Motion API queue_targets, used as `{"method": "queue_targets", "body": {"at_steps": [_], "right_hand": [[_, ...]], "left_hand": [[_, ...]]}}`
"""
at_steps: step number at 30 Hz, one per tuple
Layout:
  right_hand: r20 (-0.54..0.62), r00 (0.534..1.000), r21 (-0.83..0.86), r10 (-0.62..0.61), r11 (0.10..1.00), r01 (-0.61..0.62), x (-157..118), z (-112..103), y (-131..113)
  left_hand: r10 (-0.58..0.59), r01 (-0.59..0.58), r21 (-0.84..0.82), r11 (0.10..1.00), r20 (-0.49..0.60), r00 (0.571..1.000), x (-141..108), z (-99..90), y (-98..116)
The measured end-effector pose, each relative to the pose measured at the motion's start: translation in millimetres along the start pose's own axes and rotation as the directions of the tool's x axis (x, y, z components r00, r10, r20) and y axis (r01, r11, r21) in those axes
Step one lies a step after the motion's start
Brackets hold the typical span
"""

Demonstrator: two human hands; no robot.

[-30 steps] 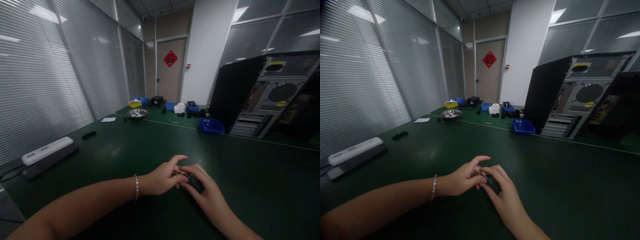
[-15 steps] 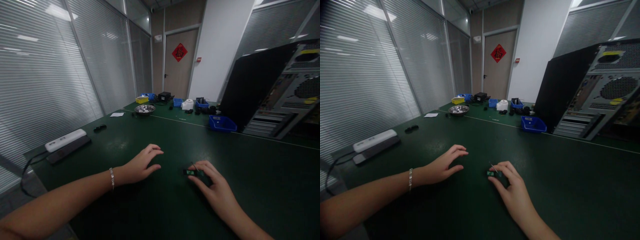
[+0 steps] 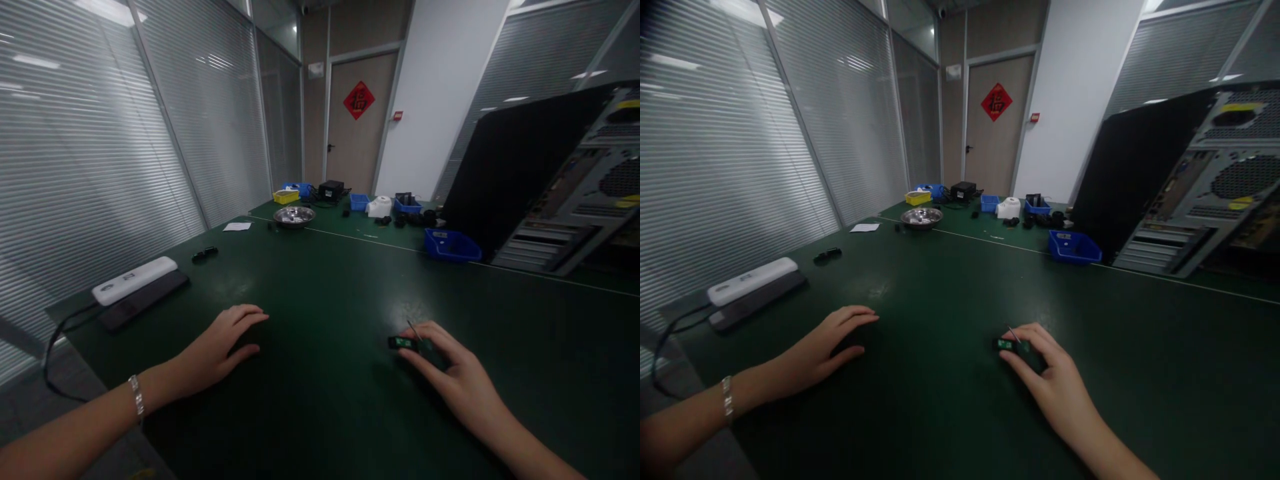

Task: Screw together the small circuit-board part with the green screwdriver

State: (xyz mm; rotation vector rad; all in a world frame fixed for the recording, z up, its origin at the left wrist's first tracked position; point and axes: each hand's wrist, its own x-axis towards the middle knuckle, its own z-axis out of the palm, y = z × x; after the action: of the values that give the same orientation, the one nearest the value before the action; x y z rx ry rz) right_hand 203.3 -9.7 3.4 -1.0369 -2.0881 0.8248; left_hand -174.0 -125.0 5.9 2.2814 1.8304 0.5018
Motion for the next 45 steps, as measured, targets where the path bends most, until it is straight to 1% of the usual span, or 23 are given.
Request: {"method": "queue_targets", "body": {"at_steps": [5,8,11,12,15,17,20,22,24,26,27,28,29,30,31,33,35,38,40,42,43,45], "right_hand": [[-0.035,0.999,-0.017,0.041,0.999,-0.042,-2,2,-3],[-0.052,0.997,-0.040,0.061,0.997,-0.063,-1,3,-3],[-0.081,0.995,-0.060,0.060,0.996,-0.065,0,4,5],[-0.076,0.995,-0.069,0.070,0.995,-0.076,-1,4,9],[-0.114,0.989,-0.120,0.092,0.987,-0.106,-2,4,21],[-0.110,0.989,-0.127,0.097,0.986,-0.111,-2,4,25],[-0.108,0.991,-0.121,0.077,0.989,-0.090,-1,5,18],[-0.102,0.992,-0.120,0.073,0.989,-0.085,1,5,10],[-0.100,0.993,-0.121,0.068,0.989,-0.080,1,6,4],[-0.090,0.994,-0.126,0.068,0.989,-0.079,2,7,2],[-0.085,0.994,-0.129,0.070,0.988,-0.080,2,7,3],[-0.083,0.994,-0.134,0.073,0.987,-0.084,2,8,3],[-0.085,0.993,-0.140,0.076,0.986,-0.087,2,8,4],[-0.090,0.993,-0.146,0.079,0.985,-0.091,2,8,6],[-0.097,0.992,-0.153,0.082,0.984,-0.096,2,8,7],[-0.104,0.991,-0.165,0.085,0.981,-0.102,2,8,8],[-0.112,0.990,-0.167,0.082,0.981,-0.100,2,8,7],[-0.128,0.989,-0.167,0.073,0.981,-0.094,1,9,7],[-0.133,0.989,-0.175,0.067,0.980,-0.090,1,9,8],[-0.128,0.990,-0.182,0.062,0.980,-0.085,0,10,10],[-0.125,0.990,-0.185,0.059,0.979,-0.081,-1,10,12],[-0.118,0.992,-0.191,0.053,0.979,-0.075,-2,10,14]], "left_hand": [[0.004,-0.013,0.101,0.995,0.086,0.996,-8,0.4,-5],[0.008,-0.019,0.122,0.992,0.090,0.996,-8,1.6,-8],[-0.004,-0.008,0.124,0.992,0.097,0.995,-7,0.2,-11],[-0.008,-0.005,0.122,0.993,0.107,0.994,-7,-0.7,-11],[-0.012,-0.002,0.105,0.994,0.131,0.991,-6,-3.3,-10],[-0.015,0.003,0.095,0.995,0.123,0.992,-6,-3.6,-8],[-0.014,0.007,0.094,0.996,0.076,0.997,-7,-2.5,-12],[-0.027,0.027,0.120,0.992,0.001,1.000,-8,-3.6,-25],[-0.069,0.093,0.189,0.978,-0.128,0.989,-11,-8.8,-49],[-0.127,0.205,0.283,0.937,-0.273,0.954,-13,-18.2,-80],[-0.158,0.267,0.320,0.909,-0.328,0.931,-14,-24.0,-96],[-0.185,0.314,0.345,0.884,-0.359,0.915,-14,-29.9,-111],[-0.214,0.352,0.360,0.864,-0.371,0.904,-15,-35.5,-124],[-0.234,0.371,0.370,0.852,-0.364,0.902,-14,-40.5,-135],[-0.242,0.371,0.380,0.847,-0.345,0.907,-13,-44.5,-142],[-0.245,0.354,0.396,0.847,-0.301,0.922,-10,-49.2,-152],[-0.249,0.350,0.401,0.847,-0.284,0.926,-7,-50.4,-156],[-0.260,0.372,0.390,0.843,-0.310,0.915,-4,-49.8,-159],[-0.226,0.347,0.385,0.855,-0.325,0.918,-3,-49.5,-159],[-0.148,0.272,0.389,0.880,-0.321,0.936,-1,-48.6,-152],[-0.095,0.217,0.393,0.893,-0.306,0.947,0,-47.4,-144],[0.021,0.087,0.405,0.910,-0.256,0.967,5,-42.9,-120]]}}
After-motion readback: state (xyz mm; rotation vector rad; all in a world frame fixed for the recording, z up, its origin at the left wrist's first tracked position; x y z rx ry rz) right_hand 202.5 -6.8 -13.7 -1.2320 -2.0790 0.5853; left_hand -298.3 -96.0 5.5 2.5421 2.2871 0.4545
